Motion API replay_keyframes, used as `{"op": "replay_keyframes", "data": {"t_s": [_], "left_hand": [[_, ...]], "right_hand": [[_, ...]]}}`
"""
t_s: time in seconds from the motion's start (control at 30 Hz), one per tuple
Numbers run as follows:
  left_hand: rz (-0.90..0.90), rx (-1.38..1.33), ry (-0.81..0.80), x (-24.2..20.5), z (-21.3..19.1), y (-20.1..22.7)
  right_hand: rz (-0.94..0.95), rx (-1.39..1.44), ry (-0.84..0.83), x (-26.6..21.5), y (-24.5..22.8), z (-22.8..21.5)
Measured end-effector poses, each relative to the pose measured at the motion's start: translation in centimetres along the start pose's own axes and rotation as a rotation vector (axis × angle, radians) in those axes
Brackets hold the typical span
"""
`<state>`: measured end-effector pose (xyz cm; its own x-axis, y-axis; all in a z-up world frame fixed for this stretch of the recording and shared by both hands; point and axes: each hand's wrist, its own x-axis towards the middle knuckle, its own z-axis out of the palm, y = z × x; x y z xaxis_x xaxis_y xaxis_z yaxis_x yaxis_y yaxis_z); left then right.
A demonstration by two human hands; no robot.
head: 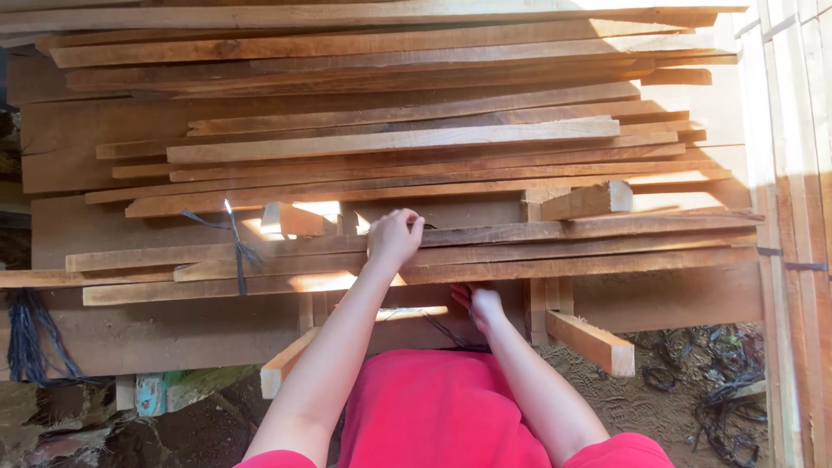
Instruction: Tying together a stack of thin wooden planks using plastic strips.
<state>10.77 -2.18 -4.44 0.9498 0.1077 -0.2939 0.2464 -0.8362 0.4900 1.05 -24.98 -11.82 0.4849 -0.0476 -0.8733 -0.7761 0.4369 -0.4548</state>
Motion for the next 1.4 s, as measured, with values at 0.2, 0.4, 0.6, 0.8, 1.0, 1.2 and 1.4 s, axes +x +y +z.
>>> {"op": "replay_keyframes", "data": {"t_s": [0.2,0.4,0.6,0.8,1.0,1.2,1.4], "left_hand": [[-0.297,0.178,-0.731,5.4,0.6,2.4],[-0.247,0.003,-1.045,7.6,-3.0,6.9],[-0.178,-0.299,-0.582,11.1,12.6,-0.5],[-0.006,-0.582,-0.400,7.2,4.0,7.5],[0.177,-0.104,-0.139,1.9,4.0,8.1],[-0.033,0.045,-0.236,3.8,7.4,7.4],[-0.118,0.003,-0.335,3.6,3.4,9.8]], "right_hand": [[-0.071,-0.390,0.070,0.9,0.9,0.6],[-0.458,-0.810,0.001,4.3,0.9,-2.6],[-0.899,-1.335,-0.125,7.5,2.5,-6.4],[-1.407,-1.825,-0.322,9.5,5.2,-9.9],[-0.092,-0.969,-0.042,5.1,4.9,-8.5],[-0.048,-0.892,0.045,3.6,1.7,-6.6],[-0.048,-0.986,0.027,0.1,-1.6,-4.3]]}}
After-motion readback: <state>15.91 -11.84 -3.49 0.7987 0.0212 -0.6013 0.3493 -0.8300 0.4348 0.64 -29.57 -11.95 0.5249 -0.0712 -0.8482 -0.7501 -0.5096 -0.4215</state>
